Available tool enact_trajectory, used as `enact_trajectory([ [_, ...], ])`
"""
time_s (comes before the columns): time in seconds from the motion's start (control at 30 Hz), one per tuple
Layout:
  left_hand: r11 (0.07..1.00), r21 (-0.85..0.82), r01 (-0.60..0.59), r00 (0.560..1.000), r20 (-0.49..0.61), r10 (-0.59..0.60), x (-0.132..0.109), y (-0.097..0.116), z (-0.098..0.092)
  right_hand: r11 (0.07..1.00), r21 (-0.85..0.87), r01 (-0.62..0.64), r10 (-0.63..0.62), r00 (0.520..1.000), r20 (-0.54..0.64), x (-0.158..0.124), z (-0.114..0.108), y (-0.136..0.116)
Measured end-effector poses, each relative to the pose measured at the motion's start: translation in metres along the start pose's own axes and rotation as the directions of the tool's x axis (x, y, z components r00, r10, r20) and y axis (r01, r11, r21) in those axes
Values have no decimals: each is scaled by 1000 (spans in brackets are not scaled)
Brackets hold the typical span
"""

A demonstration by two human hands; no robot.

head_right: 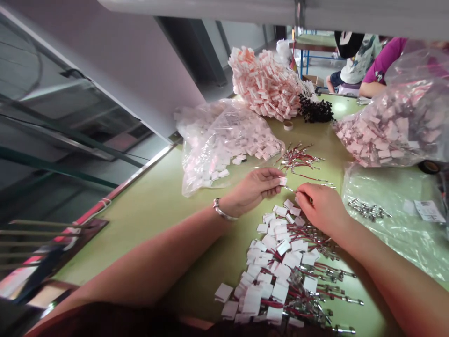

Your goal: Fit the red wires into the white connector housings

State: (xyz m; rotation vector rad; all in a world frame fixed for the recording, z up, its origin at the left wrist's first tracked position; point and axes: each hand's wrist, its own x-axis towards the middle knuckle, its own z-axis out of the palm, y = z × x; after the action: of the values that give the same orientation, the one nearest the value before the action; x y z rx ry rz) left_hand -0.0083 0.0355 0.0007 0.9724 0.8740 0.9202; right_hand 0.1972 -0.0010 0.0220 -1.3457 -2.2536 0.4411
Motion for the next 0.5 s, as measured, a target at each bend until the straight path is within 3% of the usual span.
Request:
enact_trajectory([
  [0.17, 1000, -7, 30, 997, 66, -30, -6, 1, 5, 991, 104, -89, 83, 995, 61, 0, 3, 2],
  [0.23, 999, 31, 37, 997, 71, -39, -6, 3, 5, 995, 61, -73, 69, 996, 62, 0, 3, 4],
  [0.33, 995, 94, 22, 997, 68, -28, -6, 5, 5, 978, -204, 46, -51, 999, -18, -1, 4, 6],
  [0.43, 993, 111, 33, 997, 72, -41, -5, 6, 6, 843, -499, 202, -260, 964, -50, -4, 5, 6],
  [0.5, 995, 69, 66, 994, 79, -72, -5, 6, 6, 769, -577, 274, -359, 933, -36, -5, 7, 6],
])
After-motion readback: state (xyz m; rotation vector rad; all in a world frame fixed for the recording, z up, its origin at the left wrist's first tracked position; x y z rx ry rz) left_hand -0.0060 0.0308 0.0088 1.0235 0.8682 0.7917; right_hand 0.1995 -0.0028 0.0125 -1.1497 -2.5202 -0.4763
